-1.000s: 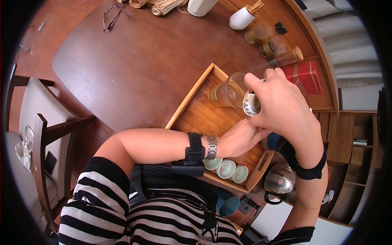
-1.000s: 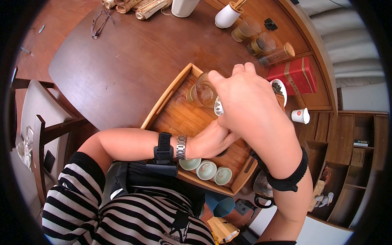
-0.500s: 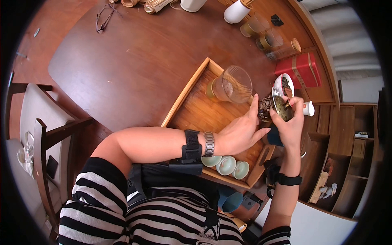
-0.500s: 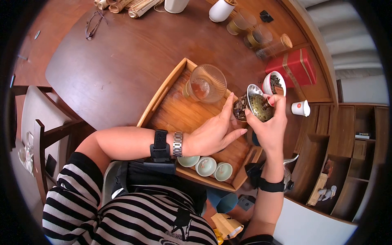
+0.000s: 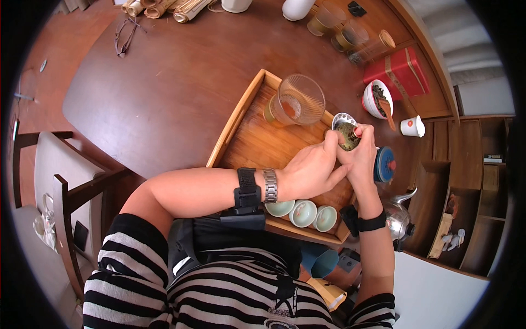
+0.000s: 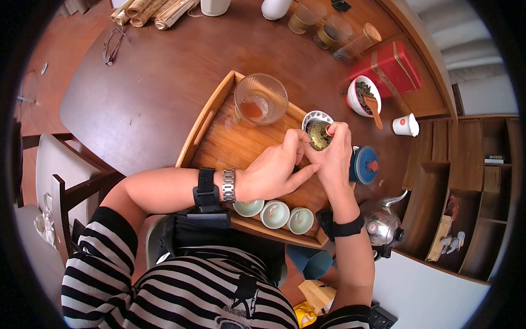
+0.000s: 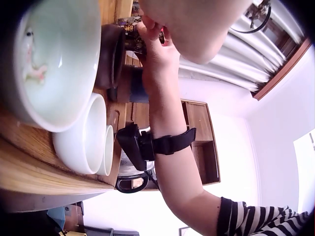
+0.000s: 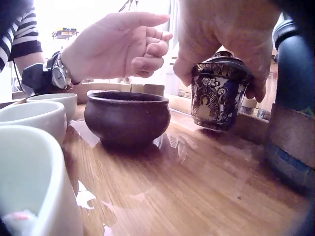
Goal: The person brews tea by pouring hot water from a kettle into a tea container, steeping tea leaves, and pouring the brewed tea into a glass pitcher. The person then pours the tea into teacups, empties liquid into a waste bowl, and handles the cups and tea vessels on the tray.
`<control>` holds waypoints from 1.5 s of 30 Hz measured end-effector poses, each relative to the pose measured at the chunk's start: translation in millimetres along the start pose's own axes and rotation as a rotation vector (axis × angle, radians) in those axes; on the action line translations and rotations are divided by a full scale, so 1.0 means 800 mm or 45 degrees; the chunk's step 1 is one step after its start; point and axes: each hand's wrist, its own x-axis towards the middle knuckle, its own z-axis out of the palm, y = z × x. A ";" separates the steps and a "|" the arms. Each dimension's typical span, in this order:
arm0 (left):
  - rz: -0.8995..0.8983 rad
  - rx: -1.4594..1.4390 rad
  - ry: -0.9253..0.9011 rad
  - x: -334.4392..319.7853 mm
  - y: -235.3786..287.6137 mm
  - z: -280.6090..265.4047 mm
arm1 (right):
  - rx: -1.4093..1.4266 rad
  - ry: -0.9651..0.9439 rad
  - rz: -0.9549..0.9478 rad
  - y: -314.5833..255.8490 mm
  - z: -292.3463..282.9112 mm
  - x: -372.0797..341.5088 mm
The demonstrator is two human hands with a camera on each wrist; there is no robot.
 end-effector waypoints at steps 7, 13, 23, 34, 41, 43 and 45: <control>0.032 0.019 -0.005 0.000 -0.004 0.001 | 0.075 0.110 -0.171 0.009 0.012 -0.008; 0.036 -0.057 -0.062 0.004 0.000 -0.001 | 0.040 -0.120 -0.158 0.002 -0.011 -0.011; 0.226 -0.032 -0.021 0.009 0.022 -0.018 | 0.273 0.142 -0.052 -0.053 -0.104 -0.089; 0.062 0.083 0.531 0.000 0.023 -0.117 | 0.357 0.802 0.529 0.046 -0.039 -0.204; -0.271 -0.120 0.103 0.002 -0.023 -0.100 | 0.216 0.718 0.409 0.034 -0.031 -0.199; -0.378 -0.112 0.149 0.008 -0.016 -0.087 | 0.191 0.699 0.380 0.034 -0.032 -0.200; -0.356 -0.099 0.229 0.012 -0.015 -0.075 | 0.147 0.657 0.338 0.034 -0.032 -0.201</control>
